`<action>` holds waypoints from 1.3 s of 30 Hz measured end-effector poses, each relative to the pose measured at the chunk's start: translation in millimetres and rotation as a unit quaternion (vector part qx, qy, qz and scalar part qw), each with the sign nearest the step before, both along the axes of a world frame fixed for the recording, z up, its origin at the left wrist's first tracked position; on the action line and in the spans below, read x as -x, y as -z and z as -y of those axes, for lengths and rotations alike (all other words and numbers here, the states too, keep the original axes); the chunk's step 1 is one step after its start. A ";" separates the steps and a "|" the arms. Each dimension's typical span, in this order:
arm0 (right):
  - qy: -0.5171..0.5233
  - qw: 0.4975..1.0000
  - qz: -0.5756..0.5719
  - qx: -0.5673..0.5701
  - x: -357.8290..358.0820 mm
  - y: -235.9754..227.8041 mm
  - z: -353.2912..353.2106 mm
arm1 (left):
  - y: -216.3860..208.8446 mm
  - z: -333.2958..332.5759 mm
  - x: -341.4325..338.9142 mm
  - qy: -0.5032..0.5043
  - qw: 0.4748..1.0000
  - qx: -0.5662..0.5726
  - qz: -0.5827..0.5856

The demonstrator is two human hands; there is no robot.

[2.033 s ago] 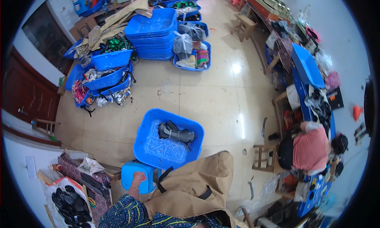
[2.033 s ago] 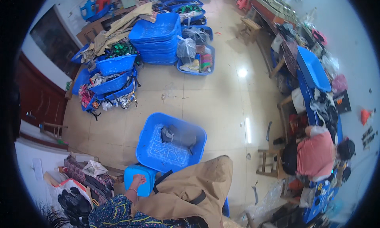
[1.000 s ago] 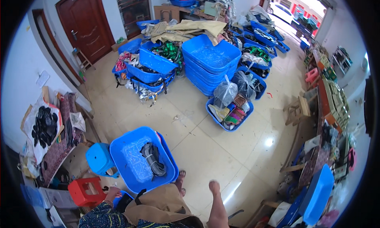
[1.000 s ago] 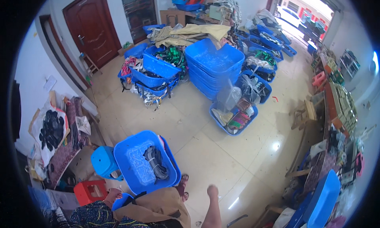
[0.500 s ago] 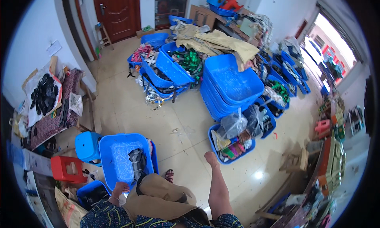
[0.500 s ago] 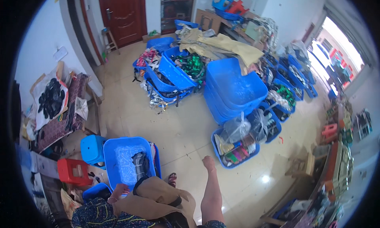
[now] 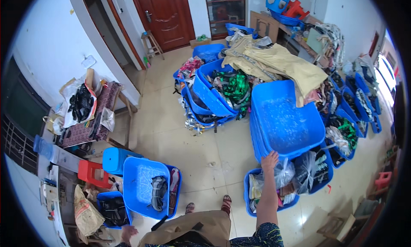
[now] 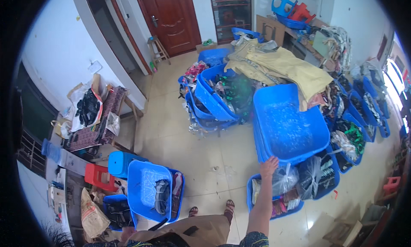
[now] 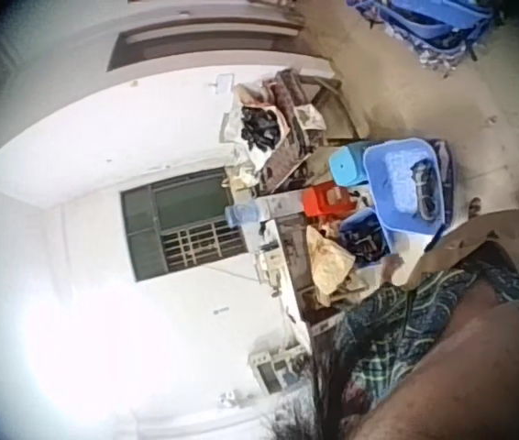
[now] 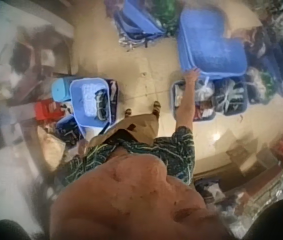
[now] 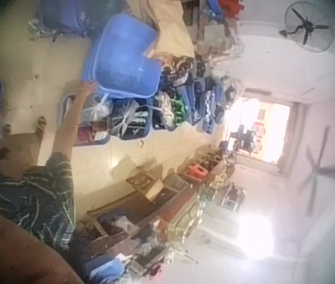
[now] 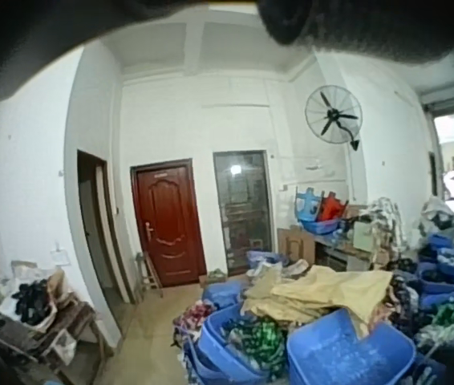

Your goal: The person carries a sack of black sandal soles to a workbench and begins assembling sandals by hand. They pick up individual soles and straps, align the strap over the sole, and press the components together to form a finished sandal. The person handles the parts one at a time, inspecting the alignment before setting the assembled unit aside.

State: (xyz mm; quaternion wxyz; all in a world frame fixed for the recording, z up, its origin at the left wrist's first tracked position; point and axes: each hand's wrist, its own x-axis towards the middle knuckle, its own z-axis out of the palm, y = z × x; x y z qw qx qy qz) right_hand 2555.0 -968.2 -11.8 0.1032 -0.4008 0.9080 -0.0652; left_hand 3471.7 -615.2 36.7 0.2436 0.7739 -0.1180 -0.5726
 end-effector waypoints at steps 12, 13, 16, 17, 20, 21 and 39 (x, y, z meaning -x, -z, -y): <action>-0.155 0.961 0.115 -0.196 91.2 71.5 69.1 | -111.4 -137.0 142.7 -0.083 0.995 -0.063 0.007; -0.192 0.967 0.079 -0.148 107.3 83.4 60.6 | -90.7 -128.6 148.8 -0.078 0.996 -0.031 -0.005; -0.270 0.962 -0.024 0.012 135.2 117.6 46.2 | -72.5 -100.3 176.1 -0.083 0.994 0.060 -0.031; -0.299 0.953 -0.027 -0.032 152.8 105.6 62.0 | -73.2 -88.0 228.2 -0.108 0.992 0.067 -0.011; -0.359 0.931 -0.057 0.001 193.1 70.0 47.9 | -102.3 -28.7 258.8 -0.069 0.995 0.008 0.074; -0.377 0.922 -0.072 0.042 186.4 53.8 47.7 | -103.1 -46.1 260.3 -0.094 0.993 -0.011 0.075; -0.371 0.914 0.155 0.059 -209.1 -491.2 -100.9 | 37.5 -198.7 200.8 -0.284 0.958 0.040 0.006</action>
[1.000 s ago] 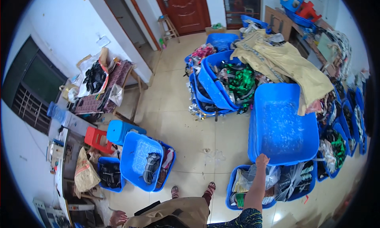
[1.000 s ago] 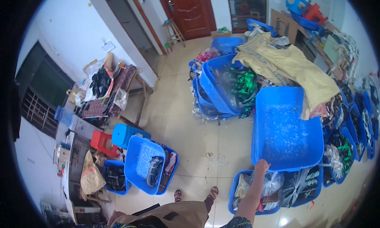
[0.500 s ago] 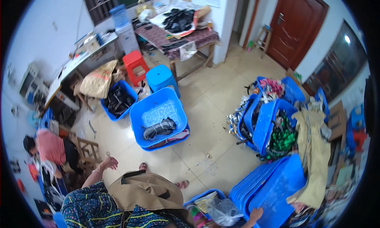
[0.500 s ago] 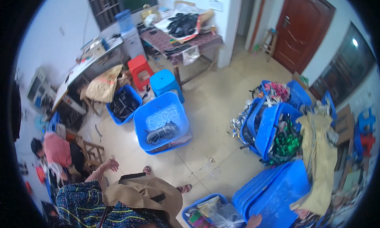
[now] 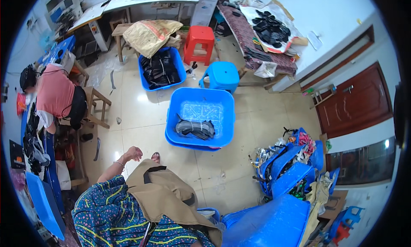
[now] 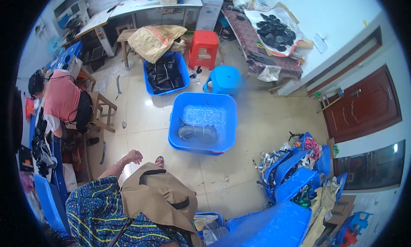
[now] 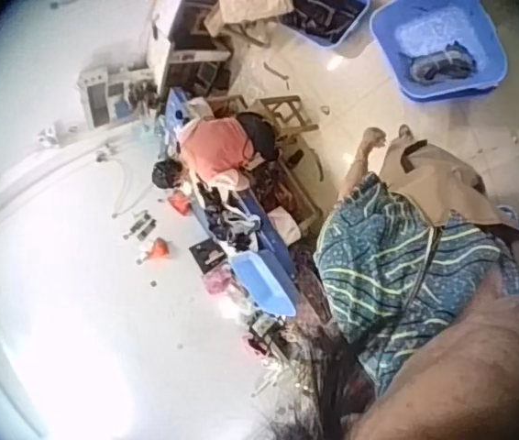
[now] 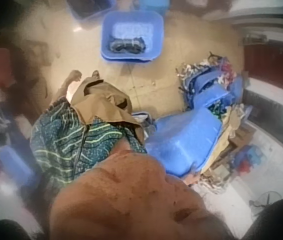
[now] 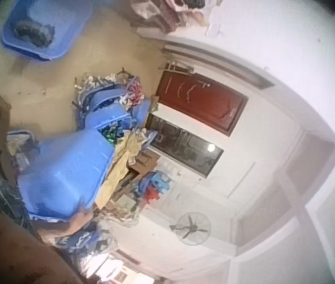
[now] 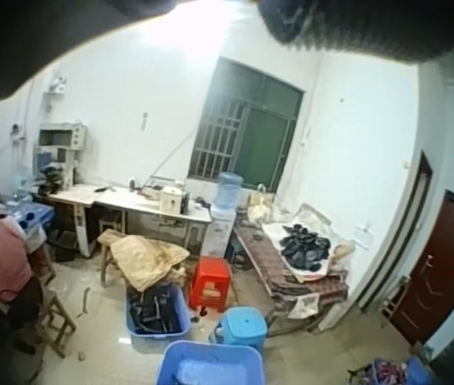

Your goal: The person carries a sack of black sandal soles to a workbench and begins assembling sandals by hand. They pick up individual soles and straps, align the strap over the sole, and press the components together to form a finished sandal. The person handles the parts one at a time, inspecting the alignment before setting the assembled unit aside.

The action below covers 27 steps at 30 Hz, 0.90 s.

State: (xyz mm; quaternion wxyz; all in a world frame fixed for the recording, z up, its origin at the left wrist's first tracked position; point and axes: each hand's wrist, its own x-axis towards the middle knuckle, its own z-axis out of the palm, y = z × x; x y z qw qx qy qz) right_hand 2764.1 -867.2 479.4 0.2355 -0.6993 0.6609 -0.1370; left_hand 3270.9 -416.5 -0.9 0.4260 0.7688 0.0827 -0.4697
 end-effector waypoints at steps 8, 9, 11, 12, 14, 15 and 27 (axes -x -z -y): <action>-0.038 0.993 0.105 -0.029 -191.0 -16.6 -50.6 | 11.9 -70.2 -122.2 -0.078 0.996 -0.047 -0.017; -0.033 0.991 0.123 -0.045 -210.8 -14.5 -49.9 | 10.3 -56.8 -145.2 -0.090 0.994 -0.052 -0.020; -0.068 0.985 0.143 -0.062 -243.3 -22.5 -69.3 | -50.2 -1.0 -190.0 -0.079 0.991 0.104 -0.014; -0.119 0.982 0.135 -0.056 -278.4 -22.0 -75.1 | -70.6 23.0 -212.3 -0.074 0.988 0.134 -0.029; -0.208 0.971 0.079 -0.092 -344.9 -21.3 -66.0 | -122.8 60.2 -245.2 -0.054 0.975 0.208 -0.052; -0.233 0.963 0.035 -0.132 -367.8 -21.2 -56.7 | -141.6 73.0 -260.4 -0.055 0.969 0.231 -0.067; -0.742 0.664 -0.047 -0.077 -669.5 9.7 -11.0 | -168.7 76.5 -411.0 -0.103 0.918 0.267 -0.274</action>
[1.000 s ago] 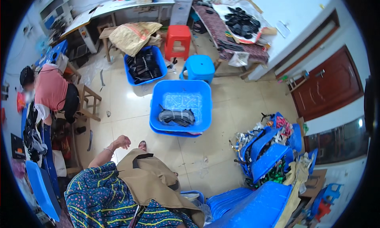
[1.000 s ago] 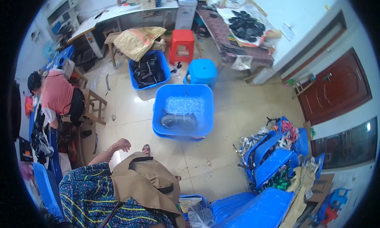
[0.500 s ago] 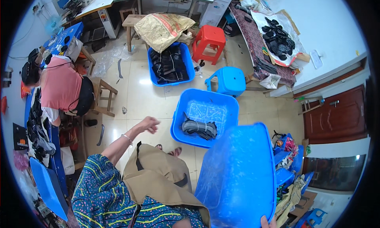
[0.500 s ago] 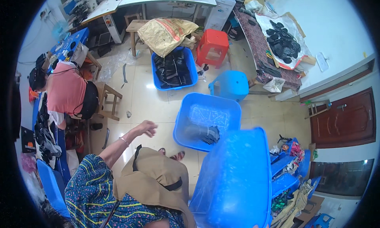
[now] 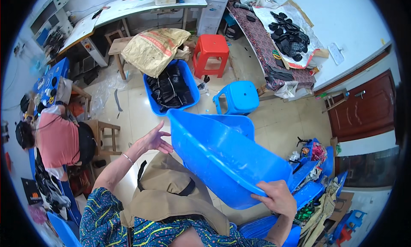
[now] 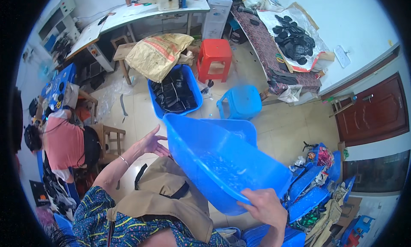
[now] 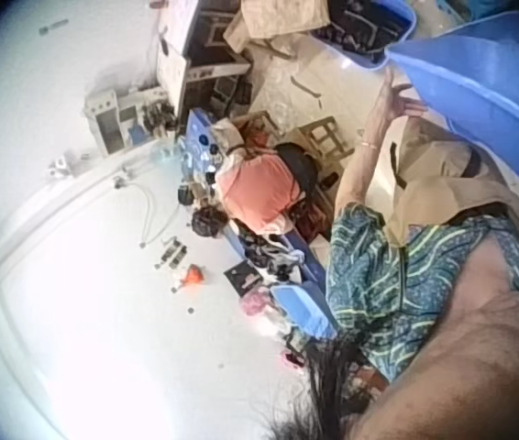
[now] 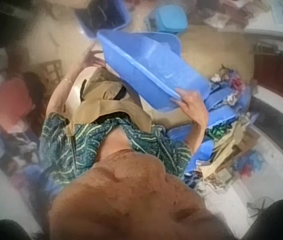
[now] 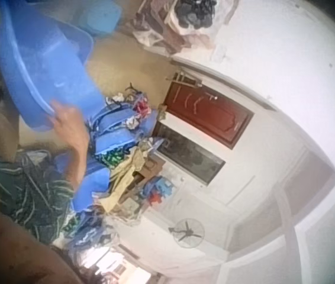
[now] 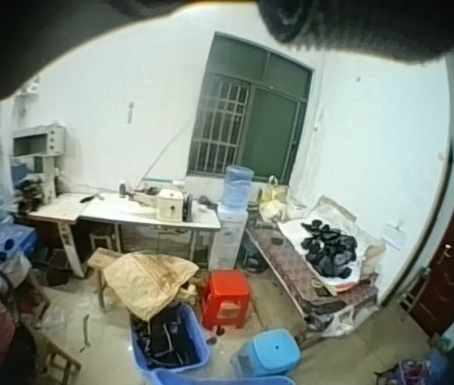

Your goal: The person carries a sack of black sandal soles to a workbench and begins assembling sandals by hand. They pick up individual soles and straps, align the strap over the sole, and press the components together to form a finished sandal. The person handles the parts one at a time, inspecting the alignment before setting the assembled unit aside.

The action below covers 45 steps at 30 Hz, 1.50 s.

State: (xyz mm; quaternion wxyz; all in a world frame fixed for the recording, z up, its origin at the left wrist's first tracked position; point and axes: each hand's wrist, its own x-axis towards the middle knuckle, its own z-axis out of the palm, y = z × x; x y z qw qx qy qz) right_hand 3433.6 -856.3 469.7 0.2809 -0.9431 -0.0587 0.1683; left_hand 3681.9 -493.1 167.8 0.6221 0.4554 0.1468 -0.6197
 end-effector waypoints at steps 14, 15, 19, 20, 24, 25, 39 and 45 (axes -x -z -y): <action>0.134 0.963 0.032 0.231 -167.8 71.7 32.3 | 36.2 110.1 -257.7 -0.042 0.999 -0.016 0.001; 0.157 0.958 0.036 0.236 -162.7 93.3 39.2 | 34.8 124.5 -270.4 -0.049 0.998 -0.014 0.026; 0.229 0.938 0.068 0.253 -143.4 185.6 59.1 | 30.4 185.5 -303.9 -0.055 0.991 -0.046 0.117; 0.256 0.930 0.074 0.253 -139.8 207.8 61.3 | 30.1 200.4 -309.0 -0.048 0.987 -0.062 0.141; 0.346 0.899 0.076 0.259 -133.0 276.4 73.1 | 57.2 253.1 -318.0 -0.065 0.974 -0.067 0.208; 0.368 0.890 0.070 0.261 -131.8 290.5 74.5 | 55.1 264.5 -320.8 -0.054 0.973 -0.078 0.211; 0.463 0.826 -0.098 0.307 -170.1 447.2 133.2 | 173.0 381.1 -367.8 0.018 0.982 -0.087 0.165; 0.498 0.768 -0.187 0.355 -181.0 506.6 97.3 | 292.8 358.0 -362.7 -0.044 0.983 -0.163 -0.065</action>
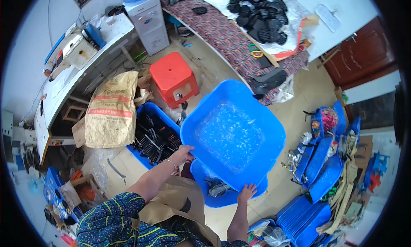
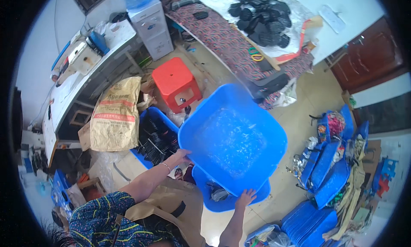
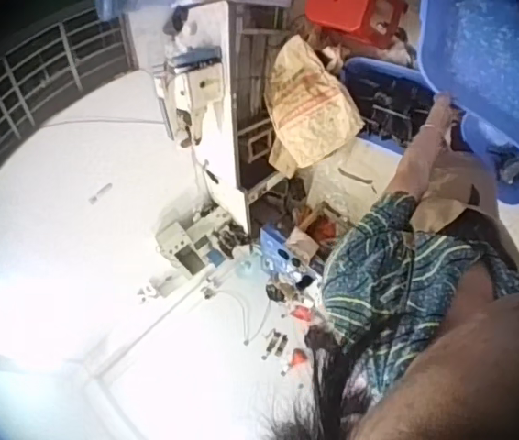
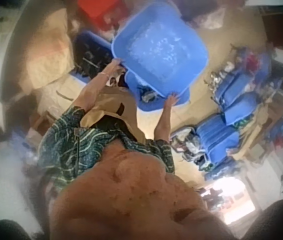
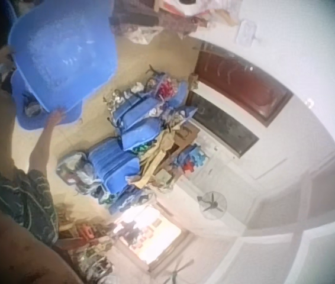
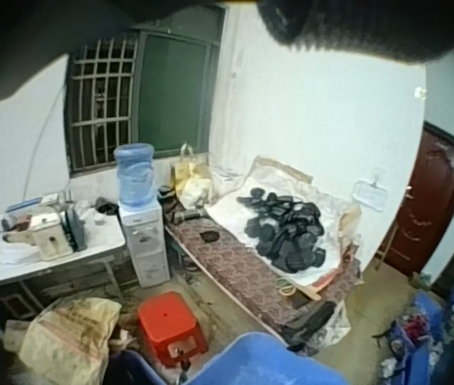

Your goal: The person carries a sack of black sandal soles to a workbench and begins assembling sandals by hand. They pick up individual soles and straps, align the strap over the sole, and press the components together to form a finished sandal. The person handles the parts one at a time, inspecting the alignment before setting the assembled unit aside.

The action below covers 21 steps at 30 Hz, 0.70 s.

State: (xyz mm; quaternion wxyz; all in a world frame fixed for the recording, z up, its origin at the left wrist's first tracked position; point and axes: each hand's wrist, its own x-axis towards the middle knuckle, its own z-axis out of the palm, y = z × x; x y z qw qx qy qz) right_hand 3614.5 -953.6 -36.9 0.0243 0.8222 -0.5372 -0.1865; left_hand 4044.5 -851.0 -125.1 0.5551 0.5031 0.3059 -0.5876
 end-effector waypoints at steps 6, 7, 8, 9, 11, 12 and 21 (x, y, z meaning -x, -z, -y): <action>0.082 0.992 0.060 -0.074 -24.7 8.4 -11.5 | 33.4 -10.3 2.6 -0.008 1.000 -0.002 0.010; 0.092 0.989 0.082 -0.079 -26.0 9.1 -15.7 | 30.4 -10.2 5.5 -0.017 0.999 0.014 0.024; 0.102 0.986 0.104 -0.084 -26.5 5.9 -20.9 | 38.8 -11.5 8.4 -0.045 0.998 0.032 0.015; 0.100 0.980 0.126 -0.118 -26.5 2.5 -23.9 | 48.1 -10.6 10.8 -0.074 0.996 0.049 0.006; 0.098 0.964 0.171 -0.176 -21.7 1.7 -25.4 | 43.3 -4.8 17.5 -0.059 0.998 0.023 0.012; 0.100 0.963 0.181 -0.172 -22.3 4.2 -30.8 | 31.3 -0.1 15.4 -0.014 0.999 -0.022 0.030; 0.042 0.930 0.222 -0.290 -69.9 24.0 -62.5 | -50.1 -118.2 -57.9 0.058 0.987 -0.053 0.142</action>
